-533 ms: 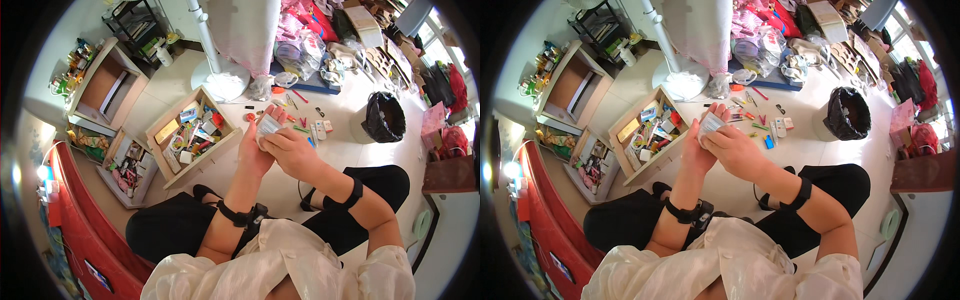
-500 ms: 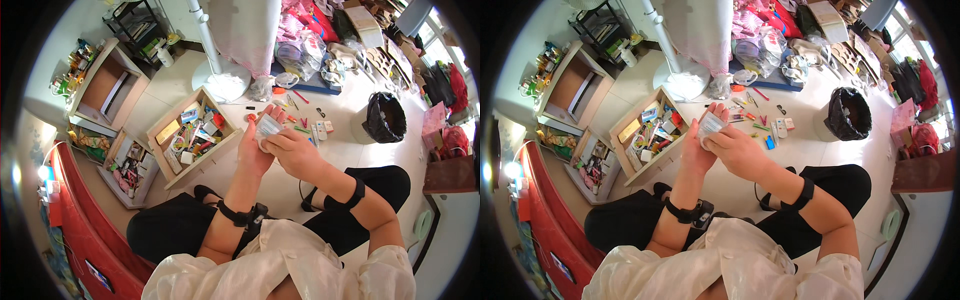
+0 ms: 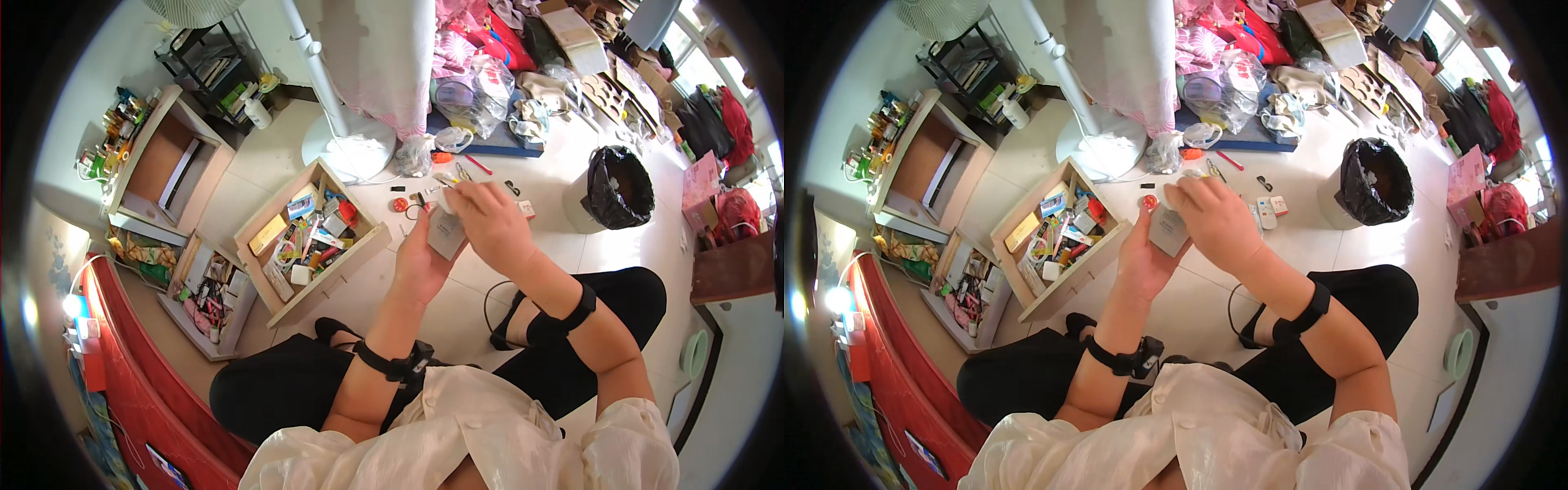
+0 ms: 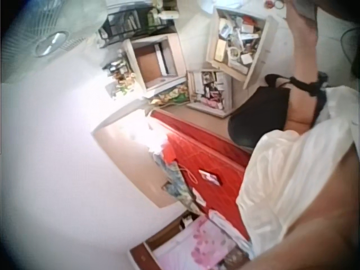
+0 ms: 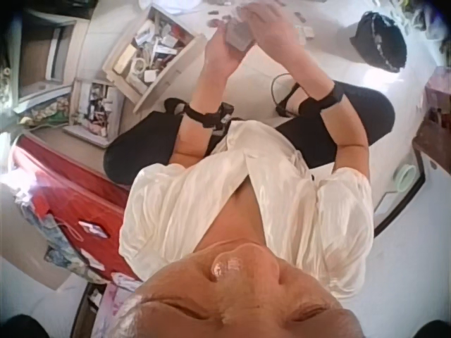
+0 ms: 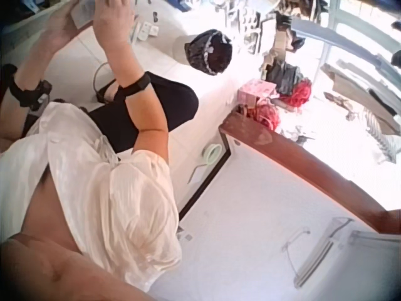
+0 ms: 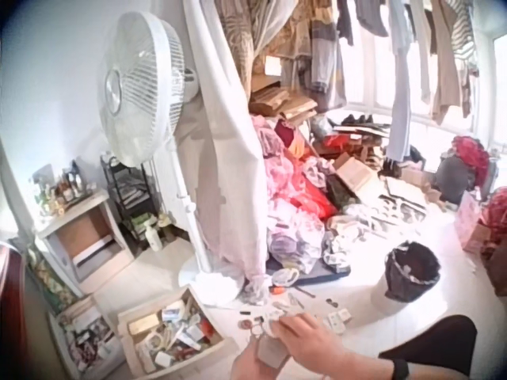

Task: The person wipes a watch with a cloth, applies a substance from a tube to a small red fabric object, and uses a needle and a small screwdriver to work on the red object and some black rings.

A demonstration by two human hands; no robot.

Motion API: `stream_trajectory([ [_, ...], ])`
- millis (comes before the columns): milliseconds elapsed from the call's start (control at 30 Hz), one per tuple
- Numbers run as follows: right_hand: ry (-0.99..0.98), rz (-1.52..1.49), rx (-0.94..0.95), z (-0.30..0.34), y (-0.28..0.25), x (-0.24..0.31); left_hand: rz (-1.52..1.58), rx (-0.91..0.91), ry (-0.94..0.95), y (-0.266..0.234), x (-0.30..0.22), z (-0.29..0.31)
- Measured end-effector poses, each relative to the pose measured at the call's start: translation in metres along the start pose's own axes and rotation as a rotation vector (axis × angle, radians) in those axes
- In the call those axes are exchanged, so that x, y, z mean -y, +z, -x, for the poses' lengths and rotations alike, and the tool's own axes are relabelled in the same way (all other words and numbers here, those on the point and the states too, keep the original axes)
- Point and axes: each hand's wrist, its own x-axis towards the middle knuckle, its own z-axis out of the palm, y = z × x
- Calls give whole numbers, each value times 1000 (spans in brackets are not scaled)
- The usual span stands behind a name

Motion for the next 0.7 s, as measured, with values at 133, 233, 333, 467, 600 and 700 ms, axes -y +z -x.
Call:
stream_trajectory([
  [133,199,3,-182,1,-13,-18,-84,64,130,10,-8,0],
  [233,679,-760,87,1,-24,-10,-132,26,185,12,-14,3],
  [333,822,-898,264,4,-17,0,-196,76,96,14,-16,7],
  [467,807,-940,46,2,-20,9,-492,-52,245,20,-12,13],
  [600,787,-977,79,8,-15,7,-519,-214,328,14,-13,11],
  [700,835,-1068,93,11,-10,7,-568,-237,346,12,-15,12],
])
